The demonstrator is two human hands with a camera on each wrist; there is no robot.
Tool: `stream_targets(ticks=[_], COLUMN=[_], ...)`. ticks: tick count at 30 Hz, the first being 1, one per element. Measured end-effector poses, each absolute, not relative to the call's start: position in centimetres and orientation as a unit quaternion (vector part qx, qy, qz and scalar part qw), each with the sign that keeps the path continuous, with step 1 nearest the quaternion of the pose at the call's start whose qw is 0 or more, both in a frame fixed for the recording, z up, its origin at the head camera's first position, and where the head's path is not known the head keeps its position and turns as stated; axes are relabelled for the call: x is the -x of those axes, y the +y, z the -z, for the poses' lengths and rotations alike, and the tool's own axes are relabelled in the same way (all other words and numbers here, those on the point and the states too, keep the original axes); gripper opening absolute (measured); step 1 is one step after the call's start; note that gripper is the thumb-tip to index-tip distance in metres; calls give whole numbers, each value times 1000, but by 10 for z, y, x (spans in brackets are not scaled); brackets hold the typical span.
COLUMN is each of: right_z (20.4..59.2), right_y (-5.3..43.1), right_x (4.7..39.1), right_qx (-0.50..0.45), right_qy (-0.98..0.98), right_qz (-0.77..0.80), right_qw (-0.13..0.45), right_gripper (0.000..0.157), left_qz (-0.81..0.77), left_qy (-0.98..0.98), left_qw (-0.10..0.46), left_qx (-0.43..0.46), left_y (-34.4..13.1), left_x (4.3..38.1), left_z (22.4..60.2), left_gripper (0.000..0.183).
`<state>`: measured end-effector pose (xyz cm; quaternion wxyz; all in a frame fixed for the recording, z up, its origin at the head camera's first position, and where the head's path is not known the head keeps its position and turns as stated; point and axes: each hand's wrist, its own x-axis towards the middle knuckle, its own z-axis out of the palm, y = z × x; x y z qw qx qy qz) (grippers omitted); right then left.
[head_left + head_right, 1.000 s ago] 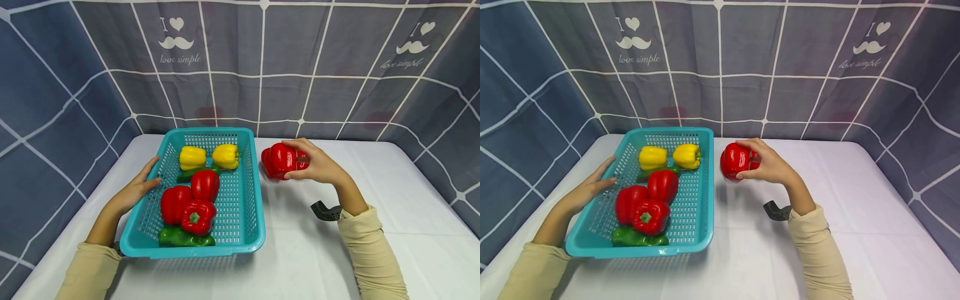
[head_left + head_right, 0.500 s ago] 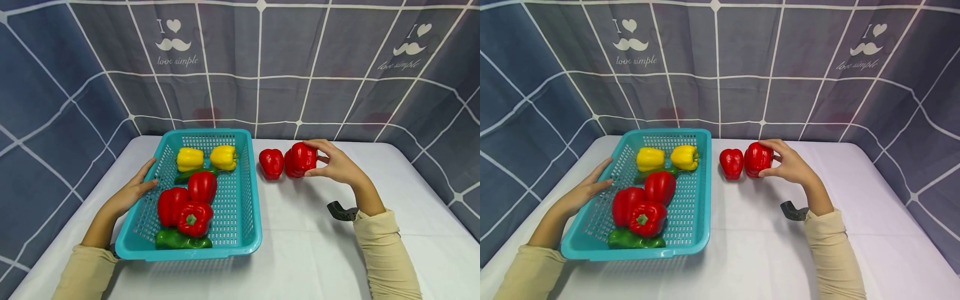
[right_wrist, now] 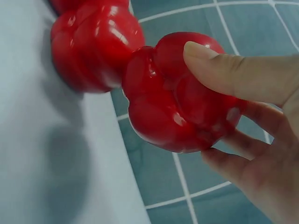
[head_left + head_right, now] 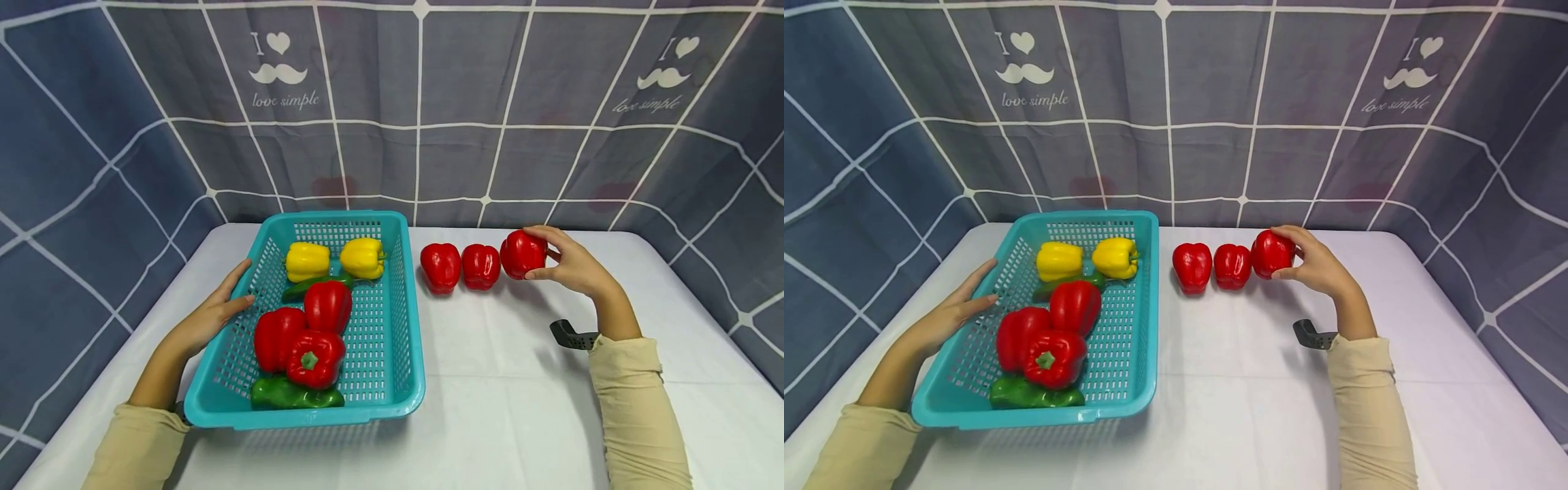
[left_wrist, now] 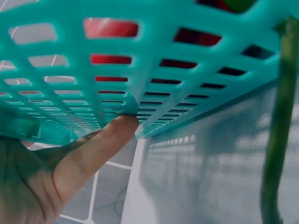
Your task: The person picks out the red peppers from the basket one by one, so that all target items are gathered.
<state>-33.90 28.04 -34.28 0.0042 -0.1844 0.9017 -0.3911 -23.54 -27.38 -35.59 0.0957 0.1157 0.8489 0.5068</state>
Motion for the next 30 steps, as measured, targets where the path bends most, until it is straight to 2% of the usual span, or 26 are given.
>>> stream_targets(ticks=[10, 18, 25, 30], right_z=[363, 378, 385, 385], right_y=[295, 299, 298, 298], right_x=[351, 357, 359, 359], right_qx=[201, 190, 186, 190], right_qy=[891, 895, 899, 899], right_qz=[406, 402, 390, 389], right_qw=[21, 37, 69, 71], right_gripper=[77, 74, 75, 76], left_qz=[-498, -507, -506, -511], left_qy=[854, 848, 849, 847], left_qw=[95, 97, 96, 94], left_qx=[-115, -117, -116, -116], left_y=[-276, -276, -275, -274], left_x=[233, 233, 233, 234], left_z=[359, 360, 359, 358], left_gripper=[67, 69, 69, 68])
